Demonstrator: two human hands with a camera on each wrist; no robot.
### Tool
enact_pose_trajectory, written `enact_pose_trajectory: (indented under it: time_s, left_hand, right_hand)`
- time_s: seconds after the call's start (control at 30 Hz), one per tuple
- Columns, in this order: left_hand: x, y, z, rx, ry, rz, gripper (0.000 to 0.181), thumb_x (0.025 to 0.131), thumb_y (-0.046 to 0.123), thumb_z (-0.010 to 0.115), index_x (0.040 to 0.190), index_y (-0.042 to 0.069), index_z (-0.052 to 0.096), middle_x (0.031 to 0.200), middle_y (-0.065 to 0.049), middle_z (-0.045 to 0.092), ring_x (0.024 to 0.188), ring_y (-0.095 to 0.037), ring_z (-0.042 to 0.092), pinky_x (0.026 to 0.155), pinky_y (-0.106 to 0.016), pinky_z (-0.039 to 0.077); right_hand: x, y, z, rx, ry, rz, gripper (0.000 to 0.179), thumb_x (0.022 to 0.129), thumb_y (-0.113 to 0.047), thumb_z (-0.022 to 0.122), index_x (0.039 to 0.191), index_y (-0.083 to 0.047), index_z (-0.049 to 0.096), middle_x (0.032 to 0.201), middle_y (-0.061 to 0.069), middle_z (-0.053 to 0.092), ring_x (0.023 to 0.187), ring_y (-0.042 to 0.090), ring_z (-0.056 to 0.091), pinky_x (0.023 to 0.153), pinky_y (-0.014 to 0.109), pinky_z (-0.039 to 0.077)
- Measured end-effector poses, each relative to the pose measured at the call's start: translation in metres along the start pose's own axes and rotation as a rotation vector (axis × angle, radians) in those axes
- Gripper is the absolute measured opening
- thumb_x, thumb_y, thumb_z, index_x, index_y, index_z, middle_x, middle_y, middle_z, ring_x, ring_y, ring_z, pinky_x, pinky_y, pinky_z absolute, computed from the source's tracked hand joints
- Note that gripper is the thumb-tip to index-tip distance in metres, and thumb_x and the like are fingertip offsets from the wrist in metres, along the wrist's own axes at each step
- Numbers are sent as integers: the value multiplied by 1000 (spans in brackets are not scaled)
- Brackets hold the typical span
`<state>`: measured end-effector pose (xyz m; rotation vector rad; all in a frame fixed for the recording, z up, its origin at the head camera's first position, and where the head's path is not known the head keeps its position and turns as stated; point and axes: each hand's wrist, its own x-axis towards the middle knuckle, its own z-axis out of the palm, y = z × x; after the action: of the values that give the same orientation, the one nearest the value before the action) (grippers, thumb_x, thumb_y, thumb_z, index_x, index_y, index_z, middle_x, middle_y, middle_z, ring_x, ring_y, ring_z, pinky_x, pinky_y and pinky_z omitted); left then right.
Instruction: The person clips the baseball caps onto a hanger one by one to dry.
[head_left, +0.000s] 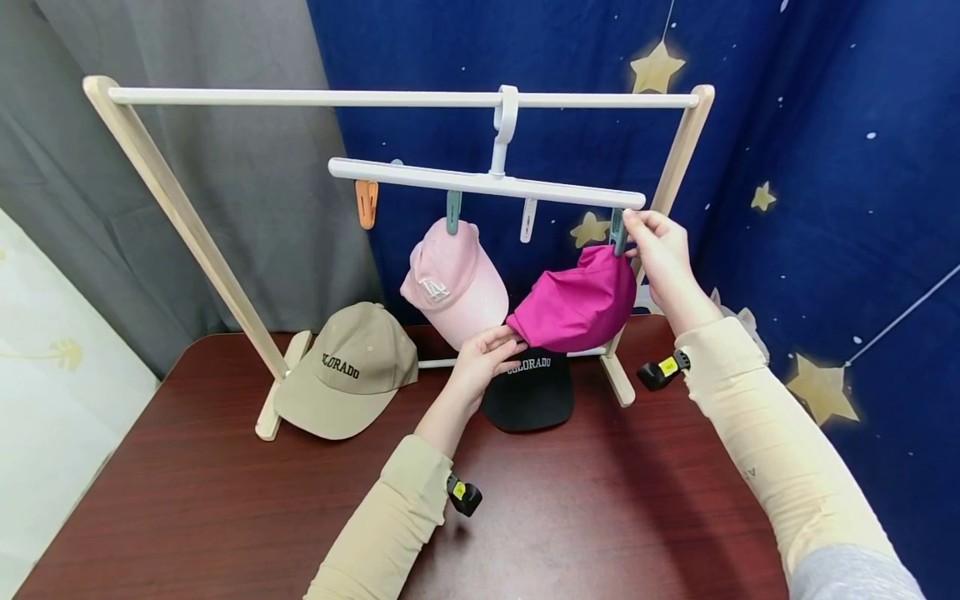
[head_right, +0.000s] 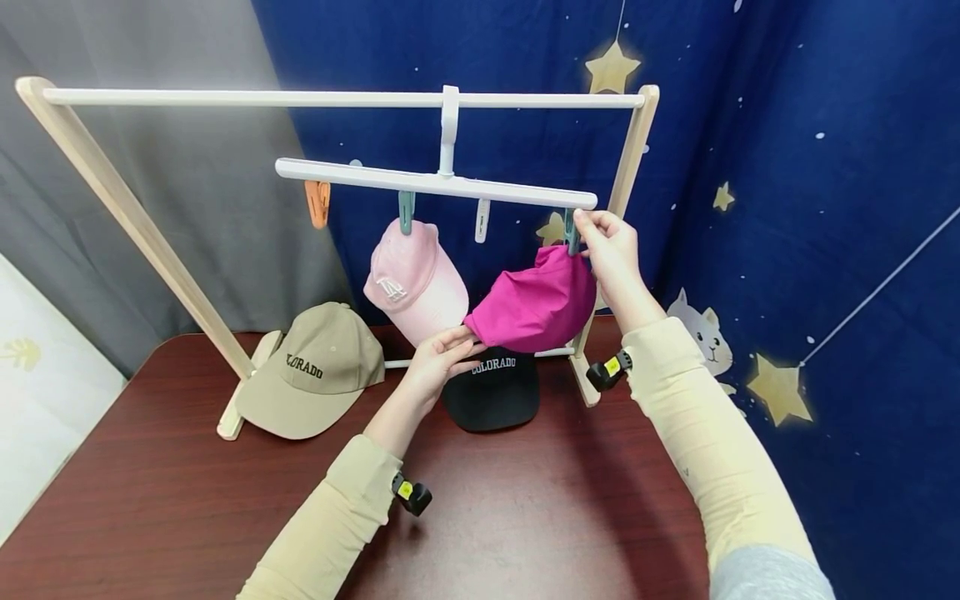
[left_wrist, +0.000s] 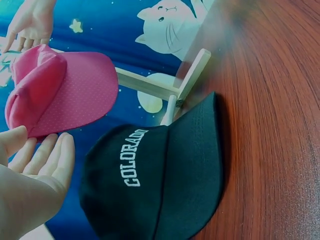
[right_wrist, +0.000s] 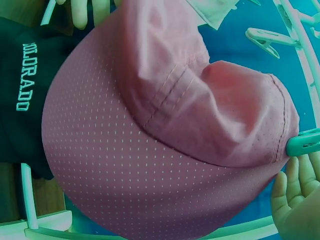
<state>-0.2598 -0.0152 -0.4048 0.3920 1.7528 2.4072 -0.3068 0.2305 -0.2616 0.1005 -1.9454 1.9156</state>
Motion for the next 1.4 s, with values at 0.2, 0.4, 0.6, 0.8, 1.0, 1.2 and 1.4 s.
enact_pose_trajectory:
  time_s: [0.2, 0.4, 0.6, 0.8, 1.0, 1.2, 1.4]
  left_hand:
    - [-3, 0, -2, -5, -3, -3, 36, 97, -1, 51, 132, -10, 48, 128, -26, 54, 116, -36, 55, 92, -48, 46]
    - [-5, -2, -6, 7, -8, 3, 37, 97, 0, 51, 133, -9, 48, 128, -26, 54, 115, -35, 56, 92, -46, 46]
    - [-7, -3, -10, 7, 1, -5, 37, 98, 1, 51, 133, -11, 47, 127, -26, 55, 114, -35, 56, 93, -49, 44]
    - [-10, -4, -14, -4, -9, -12, 39, 98, 1, 51, 134, -12, 45, 128, -27, 54, 115, -36, 56, 96, -53, 40]
    - [-13, -5, -19, 1, -10, -24, 40, 98, 2, 51, 134, -12, 44, 127, -27, 55, 115, -37, 55, 96, -52, 41]
    - [-17, -6, -23, 30, 6, -43, 40, 98, 5, 53, 134, -10, 46, 125, -27, 56, 113, -35, 57, 90, -42, 48]
    - [-21, -9, -27, 37, 21, -69, 39, 97, 5, 54, 133, -9, 48, 123, -26, 58, 111, -34, 59, 84, -34, 52]
  right_hand:
    - [0, 2, 0, 10, 8, -12, 10, 92, -21, 66, 90, -12, 68, 81, -4, 60, 70, 10, 52, 62, 19, 47]
    - [-1, 5, -2, 26, 12, 0, 6, 90, -18, 69, 89, -12, 69, 75, -5, 64, 65, 8, 56, 60, 17, 47]
    - [-3, 6, -6, -25, 15, 3, 5, 91, -18, 68, 94, -15, 69, 85, -6, 66, 76, 11, 59, 67, 19, 48]
    - [-5, 9, -9, -37, 27, 21, 5, 89, -17, 70, 94, -15, 70, 86, -5, 65, 67, 10, 57, 66, 18, 48]
    - [-9, 15, -13, -38, 19, -4, 5, 90, -12, 68, 94, -12, 70, 84, -5, 66, 69, 9, 58, 66, 17, 49]
    - [-12, 19, -16, -48, 23, -17, 7, 90, -9, 67, 97, -9, 70, 87, -4, 67, 74, 9, 58, 67, 16, 49]
    - [-19, 24, -22, -100, 36, -17, 10, 91, -12, 67, 100, -8, 70, 87, -7, 67, 77, 8, 58, 67, 17, 49]
